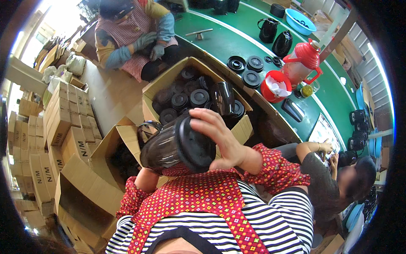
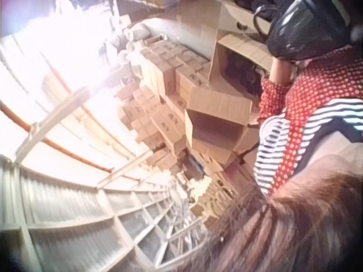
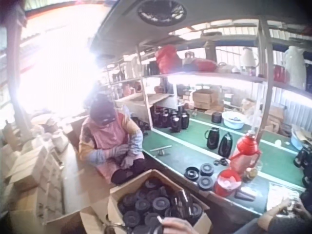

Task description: The person picks black kettle bodies and lids from a cardboard box, inserts a metal spout into each kettle, and places the assembled units on a green workbench. The person also stacks loose lids on the table while another worker assembles kettles nearby.

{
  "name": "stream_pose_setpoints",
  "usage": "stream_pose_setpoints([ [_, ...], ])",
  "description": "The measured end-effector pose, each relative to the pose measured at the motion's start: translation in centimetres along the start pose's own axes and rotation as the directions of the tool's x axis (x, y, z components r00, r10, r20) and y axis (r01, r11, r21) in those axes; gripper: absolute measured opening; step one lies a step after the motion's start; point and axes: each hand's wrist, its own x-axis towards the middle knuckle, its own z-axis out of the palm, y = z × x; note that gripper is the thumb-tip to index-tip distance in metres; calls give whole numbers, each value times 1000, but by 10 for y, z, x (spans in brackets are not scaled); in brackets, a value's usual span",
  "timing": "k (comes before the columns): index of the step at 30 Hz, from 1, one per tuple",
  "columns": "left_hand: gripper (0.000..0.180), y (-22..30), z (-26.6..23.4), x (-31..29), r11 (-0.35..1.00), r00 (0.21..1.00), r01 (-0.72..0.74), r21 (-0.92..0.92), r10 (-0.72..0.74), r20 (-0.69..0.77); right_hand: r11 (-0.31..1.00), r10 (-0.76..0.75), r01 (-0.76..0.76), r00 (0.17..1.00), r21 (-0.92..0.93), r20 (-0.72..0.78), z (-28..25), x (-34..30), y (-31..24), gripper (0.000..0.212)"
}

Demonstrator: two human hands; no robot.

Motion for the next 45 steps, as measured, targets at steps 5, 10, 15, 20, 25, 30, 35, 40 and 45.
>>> stream_pose_setpoints([
  [5, 52, -26, 6, -6, 980, 991, 131, -151, -133, -1, 977, -203, 213, 945, -9, 256, -10, 28, -15, 81],
  [10, 55, -42, 4, -7, 954, 981, 133, -270, -166, -101, 971, -228, 239, 939, -12, 256, -9, 38, -27, 72],
  [15, 56, -28, 15, -3, 991, 992, 84, -107, -94, -89, 990, -102, 111, 990, -91, 97, -7, 34, -35, 71],
  [20, 52, -18, 14, 17, 947, 985, 94, -306, -133, -110, 995, 31, -41, 993, -89, -115, 0, 12, -18, 81],
  [25, 50, -28, 26, 22, 967, 986, 74, -243, -107, -127, 928, 330, -260, 906, 266, -265, 10, -12, -1, 92],
  [30, 49, -24, 22, -14, 982, 975, 186, 41, -179, -132, 566, 666, -258, 703, 783, -249, -13, -39, 30, 71],
  [35, 38, 24, 73, -46, 700, 996, -77, 710, 92, 17, 165, 851, 29, 501, 986, -157, 4, -88, 83, 61],
  [40, 41, 31, 94, -29, -77, 634, -392, 917, 699, 330, 164, 777, -18, 618, 986, -118, 45, -132, 126, 66],
  [45, 61, 35, 95, -19, -143, 759, -371, 917, 523, 389, 71, 798, -33, 602, 997, -37, 62, -112, 88, 69],
])
